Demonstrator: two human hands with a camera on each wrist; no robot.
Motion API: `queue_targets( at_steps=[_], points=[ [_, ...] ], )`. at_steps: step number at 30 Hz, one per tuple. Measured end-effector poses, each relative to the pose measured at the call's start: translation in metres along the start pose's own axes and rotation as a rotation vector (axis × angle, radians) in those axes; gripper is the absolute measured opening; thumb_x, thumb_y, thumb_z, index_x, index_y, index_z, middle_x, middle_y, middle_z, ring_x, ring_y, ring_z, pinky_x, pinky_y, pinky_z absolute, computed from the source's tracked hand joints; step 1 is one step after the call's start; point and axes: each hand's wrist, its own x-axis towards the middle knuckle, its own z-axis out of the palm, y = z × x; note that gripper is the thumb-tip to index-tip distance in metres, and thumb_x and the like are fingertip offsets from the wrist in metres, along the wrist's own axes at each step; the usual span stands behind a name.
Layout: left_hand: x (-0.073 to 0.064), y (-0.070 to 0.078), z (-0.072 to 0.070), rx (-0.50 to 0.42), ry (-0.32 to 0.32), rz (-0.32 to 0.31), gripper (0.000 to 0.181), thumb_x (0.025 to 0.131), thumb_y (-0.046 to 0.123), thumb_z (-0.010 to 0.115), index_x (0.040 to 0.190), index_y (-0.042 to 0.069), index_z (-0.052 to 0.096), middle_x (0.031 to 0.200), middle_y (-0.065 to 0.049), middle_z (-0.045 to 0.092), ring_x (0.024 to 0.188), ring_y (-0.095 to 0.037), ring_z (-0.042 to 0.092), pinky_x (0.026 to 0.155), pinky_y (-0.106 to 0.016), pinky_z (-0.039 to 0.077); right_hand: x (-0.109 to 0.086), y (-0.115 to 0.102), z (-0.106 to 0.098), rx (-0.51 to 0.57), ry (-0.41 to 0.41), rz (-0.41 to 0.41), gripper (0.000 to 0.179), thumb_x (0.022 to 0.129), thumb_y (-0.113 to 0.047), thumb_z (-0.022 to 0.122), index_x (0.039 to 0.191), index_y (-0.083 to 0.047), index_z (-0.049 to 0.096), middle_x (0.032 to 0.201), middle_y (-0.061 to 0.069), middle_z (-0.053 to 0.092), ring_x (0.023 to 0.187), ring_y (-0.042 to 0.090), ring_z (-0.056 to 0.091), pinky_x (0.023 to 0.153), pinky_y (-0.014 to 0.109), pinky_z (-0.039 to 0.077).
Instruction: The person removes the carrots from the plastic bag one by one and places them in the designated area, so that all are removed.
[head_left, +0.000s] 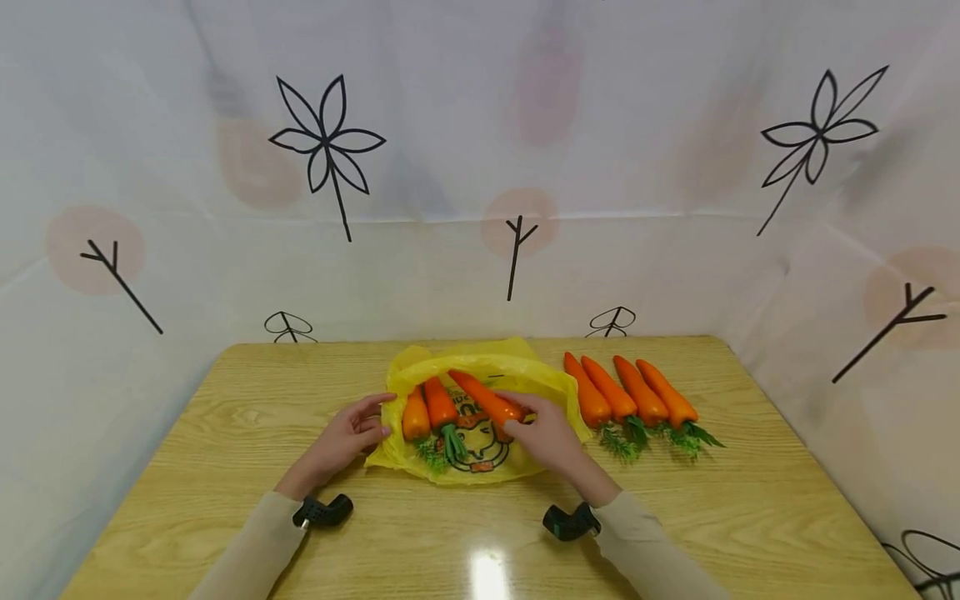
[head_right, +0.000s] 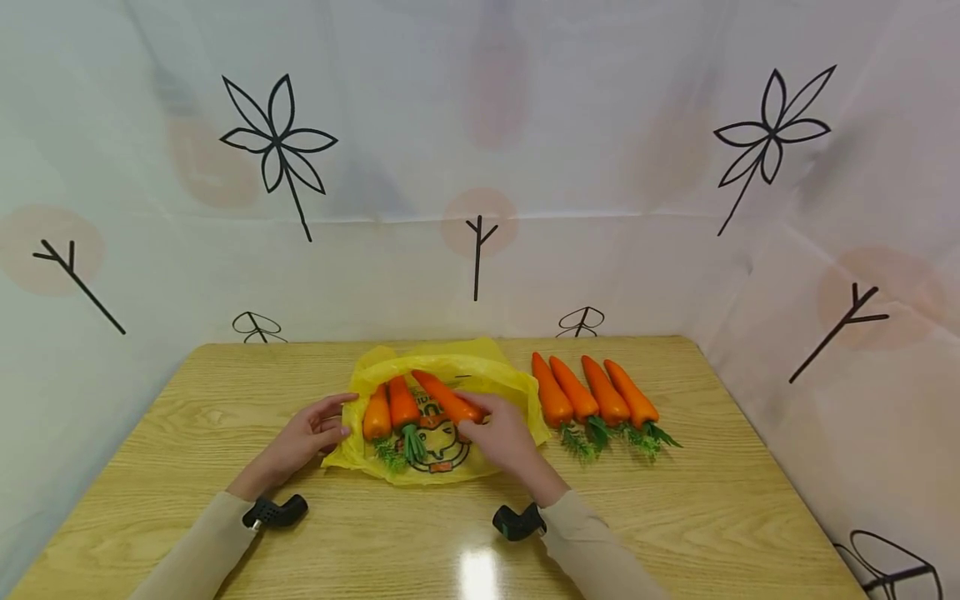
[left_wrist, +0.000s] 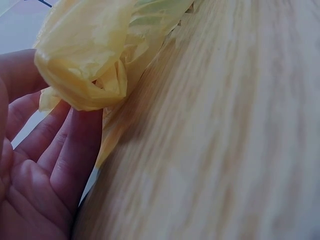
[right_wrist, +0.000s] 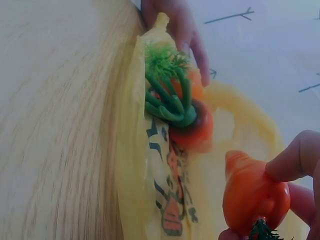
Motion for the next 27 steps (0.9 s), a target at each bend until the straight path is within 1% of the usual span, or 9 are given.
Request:
queue_targets(
  at_steps=[2,5,8,11,14,19,22,24,27],
  points=[
    [-0.001,0.0,0.0,-0.001,0.0,-0.001,0.053,0.101,0.015,0.06,0.151,0.009,0.04,0.068,-0.004,0.043,0.058,-0.011,0.04,0.058,-0.026,0.039,-0.002,0.0,-0.004,0.009,0.0,0.007,0.048,0.088,-0.01,0.064,0.132,-0.028,0.067,0.116,0.007,0.064,0.049,0.014,0.042,0.045,0.027,0.037],
    [-0.001,0.0,-0.001,0.0,0.0,-0.005,0.053,0.101,0.015,0.06,0.151,0.009,0.04,0.068,-0.004,0.044,0.058,-0.011,0.041,0.059,-0.026,0.04,-0.006,0.001,-0.01,0.021,-0.004,0.01,0.048,0.088,-0.01,0.065,0.131,-0.029,0.067,0.12,0.006,0.064,0.058,0.016,0.049,0.049,0.028,0.04],
    [-0.001,-0.001,-0.001,0.001,-0.001,-0.007,0.053,0.101,0.015,0.06,0.151,0.009,0.04,0.069,-0.004,0.043,0.058,-0.011,0.041,0.059,-0.026,0.04,-0.01,0.004,-0.016,0.021,-0.005,-0.004,0.048,0.088,-0.008,0.065,0.132,-0.027,0.067,0.123,0.006,0.064,0.066,0.017,0.051,0.052,0.028,0.042],
    [-0.001,0.0,-0.001,-0.002,-0.004,-0.007,0.053,0.101,0.016,0.061,0.151,0.01,0.04,0.069,-0.004,0.043,0.059,-0.012,0.041,0.059,-0.026,0.04,-0.016,0.006,-0.023,0.007,0.008,-0.016,0.048,0.087,-0.006,0.065,0.131,-0.026,0.067,0.122,0.007,0.064,0.064,0.019,0.05,0.051,0.028,0.041],
    [-0.001,-0.001,-0.001,-0.003,-0.005,-0.006,0.054,0.101,0.016,0.061,0.151,0.01,0.04,0.069,-0.004,0.043,0.059,-0.012,0.041,0.059,-0.027,0.04,-0.023,0.007,-0.032,-0.036,0.028,-0.028,0.048,0.087,-0.006,0.064,0.13,-0.027,0.068,0.12,0.006,0.065,0.066,0.02,0.051,0.051,0.027,0.04],
    [0.0,0.0,-0.001,-0.013,-0.001,-0.006,0.054,0.101,0.013,0.061,0.15,0.008,0.04,0.068,-0.003,0.043,0.059,-0.011,0.041,0.059,-0.026,0.04,-0.033,0.009,-0.045,-0.084,0.017,-0.054,0.049,0.087,-0.003,0.063,0.13,-0.026,0.068,0.125,0.008,0.063,0.073,0.02,0.053,0.053,0.027,0.041],
    [0.0,0.0,-0.001,-0.025,0.001,-0.002,0.053,0.101,0.012,0.061,0.15,0.007,0.041,0.068,-0.003,0.042,0.058,-0.011,0.04,0.058,-0.026,0.039,-0.038,0.01,-0.051,-0.089,0.015,-0.064,0.049,0.086,-0.002,0.062,0.129,-0.024,0.069,0.124,0.009,0.063,0.069,0.019,0.053,0.051,0.027,0.041],
    [0.0,0.0,-0.001,-0.028,-0.001,0.006,0.054,0.101,0.01,0.061,0.15,0.005,0.04,0.069,-0.003,0.043,0.058,-0.011,0.04,0.057,-0.026,0.039,-0.041,0.009,-0.056,-0.095,0.019,-0.069,0.05,0.085,-0.001,0.062,0.129,-0.024,0.069,0.123,0.01,0.064,0.07,0.019,0.053,0.052,0.028,0.042],
    [0.0,0.0,-0.001,-0.034,-0.003,0.018,0.054,0.101,0.009,0.06,0.15,0.002,0.039,0.069,-0.003,0.043,0.058,-0.011,0.039,0.056,-0.025,0.038,-0.046,0.008,-0.062,-0.123,0.026,-0.096,0.05,0.085,-0.001,0.063,0.129,-0.023,0.069,0.124,0.008,0.064,0.075,0.018,0.054,0.055,0.028,0.044]
  ],
)
